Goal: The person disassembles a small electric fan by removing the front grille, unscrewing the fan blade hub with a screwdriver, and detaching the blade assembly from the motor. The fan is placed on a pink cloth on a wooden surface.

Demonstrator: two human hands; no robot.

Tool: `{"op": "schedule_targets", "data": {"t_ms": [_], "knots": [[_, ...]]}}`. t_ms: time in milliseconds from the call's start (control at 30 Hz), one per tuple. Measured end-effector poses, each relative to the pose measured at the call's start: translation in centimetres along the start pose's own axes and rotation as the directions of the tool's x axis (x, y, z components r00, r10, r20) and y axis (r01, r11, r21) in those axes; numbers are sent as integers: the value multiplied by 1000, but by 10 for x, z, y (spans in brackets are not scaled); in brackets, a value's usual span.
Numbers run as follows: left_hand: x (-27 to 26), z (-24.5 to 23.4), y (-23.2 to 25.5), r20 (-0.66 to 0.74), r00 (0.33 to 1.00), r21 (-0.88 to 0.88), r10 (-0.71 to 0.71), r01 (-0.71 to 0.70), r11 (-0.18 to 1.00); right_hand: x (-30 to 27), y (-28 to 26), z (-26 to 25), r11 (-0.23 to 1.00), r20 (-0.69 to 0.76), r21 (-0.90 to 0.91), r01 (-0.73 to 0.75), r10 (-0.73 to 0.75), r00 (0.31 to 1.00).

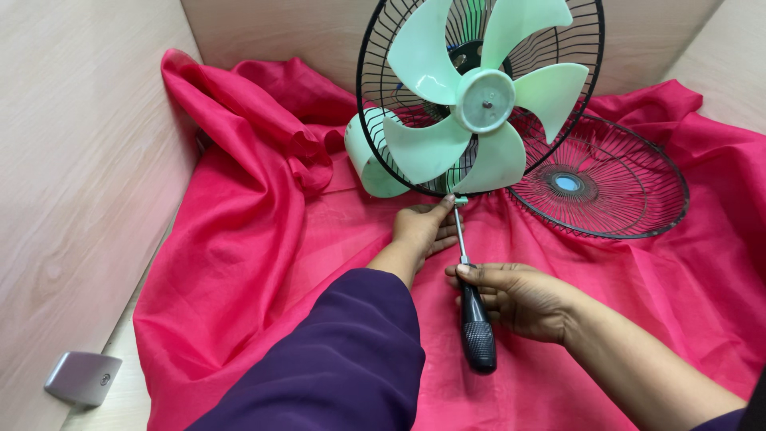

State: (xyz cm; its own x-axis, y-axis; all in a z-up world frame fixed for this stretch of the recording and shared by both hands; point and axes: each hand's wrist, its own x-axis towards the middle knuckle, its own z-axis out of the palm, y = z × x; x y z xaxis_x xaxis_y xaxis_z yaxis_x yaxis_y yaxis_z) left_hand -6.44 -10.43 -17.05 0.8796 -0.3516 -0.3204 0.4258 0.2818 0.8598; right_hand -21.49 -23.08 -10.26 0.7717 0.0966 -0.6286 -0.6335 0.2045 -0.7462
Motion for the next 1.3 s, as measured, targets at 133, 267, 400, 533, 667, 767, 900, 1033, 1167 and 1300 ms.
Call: {"op": "schedule_targets", "data": {"t_ms": [133,267,400,533,667,767,900,1033,1167,1300], "knots": [[-1,1,1,7,1000,32,10,-10,999,1,0,2,996,25,93,3,-5,1000],[-4,1,0,21,1000,35,10,-11,999,-5,1,13,990,-49,138,-35,42,998],[-6,-1,0,32,999,69,16,-18,997,-11,-4,21,994,-16,106,14,-12,1000],[-7,-1,1,56,998,7,28,-28,1000,-15,-14,22,983,136,185,-16,-10,991],[-11,-2,1,80,996,57,39,-44,997,-22,-19,24,983,120,182,-31,9,993],[-14,-3,1,108,992,54,60,-66,996,-24,-20,27,997,76,73,-15,10,997],[-14,-4,1,120,991,49,54,-60,997,-19,-17,27,1000,-1,-8,13,-13,1000],[-11,-5,1,129,990,-9,59,-58,998,-11,-10,24,997,12,-32,73,-73,997],[-9,-5,1,118,992,-53,45,-39,998,-12,-9,25,997,-50,-7,79,-80,996],[-10,-6,2,126,991,-66,39,-31,997,-19,-16,31,989,-49,149,11,-3,999]]}}
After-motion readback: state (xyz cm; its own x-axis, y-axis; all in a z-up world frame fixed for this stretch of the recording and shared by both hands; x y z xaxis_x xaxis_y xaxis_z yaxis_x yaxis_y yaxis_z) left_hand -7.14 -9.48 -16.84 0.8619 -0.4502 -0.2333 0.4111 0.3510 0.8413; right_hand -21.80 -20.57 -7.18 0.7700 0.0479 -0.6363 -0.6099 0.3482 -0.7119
